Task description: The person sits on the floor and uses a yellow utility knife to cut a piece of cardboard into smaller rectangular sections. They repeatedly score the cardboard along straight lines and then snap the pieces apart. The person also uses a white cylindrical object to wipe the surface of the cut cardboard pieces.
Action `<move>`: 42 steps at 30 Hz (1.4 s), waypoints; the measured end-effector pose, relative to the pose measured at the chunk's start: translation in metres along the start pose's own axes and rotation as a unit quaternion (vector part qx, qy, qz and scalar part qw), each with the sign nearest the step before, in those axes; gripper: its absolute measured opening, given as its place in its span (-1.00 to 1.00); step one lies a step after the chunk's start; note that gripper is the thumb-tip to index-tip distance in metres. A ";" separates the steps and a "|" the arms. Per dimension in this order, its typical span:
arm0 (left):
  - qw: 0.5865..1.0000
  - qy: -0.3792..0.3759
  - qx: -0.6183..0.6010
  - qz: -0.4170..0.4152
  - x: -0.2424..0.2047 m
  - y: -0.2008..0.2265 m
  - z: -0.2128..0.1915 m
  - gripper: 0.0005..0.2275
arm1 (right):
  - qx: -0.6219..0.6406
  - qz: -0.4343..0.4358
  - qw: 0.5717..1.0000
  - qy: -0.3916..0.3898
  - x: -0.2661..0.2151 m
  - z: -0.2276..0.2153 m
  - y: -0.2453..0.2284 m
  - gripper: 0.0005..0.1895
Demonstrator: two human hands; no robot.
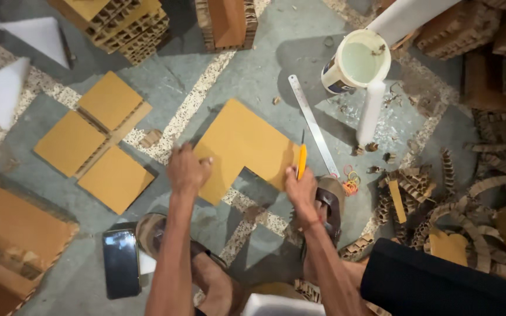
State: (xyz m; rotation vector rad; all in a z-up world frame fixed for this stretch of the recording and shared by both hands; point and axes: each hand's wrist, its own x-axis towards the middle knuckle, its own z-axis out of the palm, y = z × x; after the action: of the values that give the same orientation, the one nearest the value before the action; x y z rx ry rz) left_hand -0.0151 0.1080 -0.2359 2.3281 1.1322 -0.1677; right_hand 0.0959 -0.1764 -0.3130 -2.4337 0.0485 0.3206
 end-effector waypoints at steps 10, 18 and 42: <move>0.971 -0.137 -0.050 -0.190 -0.047 0.000 0.004 -0.33 | -0.001 -0.166 0.985 -0.043 0.058 -0.015 -0.054 -0.73; 0.966 -0.138 -0.114 -0.184 -0.054 0.002 0.010 -0.37 | 0.050 -0.017 0.991 -0.125 -0.016 -0.043 -0.128 -0.53; 0.997 -0.021 -0.066 -0.046 0.007 -0.023 0.005 -0.58 | -0.034 -0.032 0.998 -0.051 -0.069 -0.022 -0.070 -0.62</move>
State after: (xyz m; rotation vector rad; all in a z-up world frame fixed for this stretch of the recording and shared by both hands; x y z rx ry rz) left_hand -0.0275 0.1216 -0.2520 2.1493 1.1927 -0.1699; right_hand 0.0418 -0.1397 -0.2364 -2.4752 -0.0874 0.4227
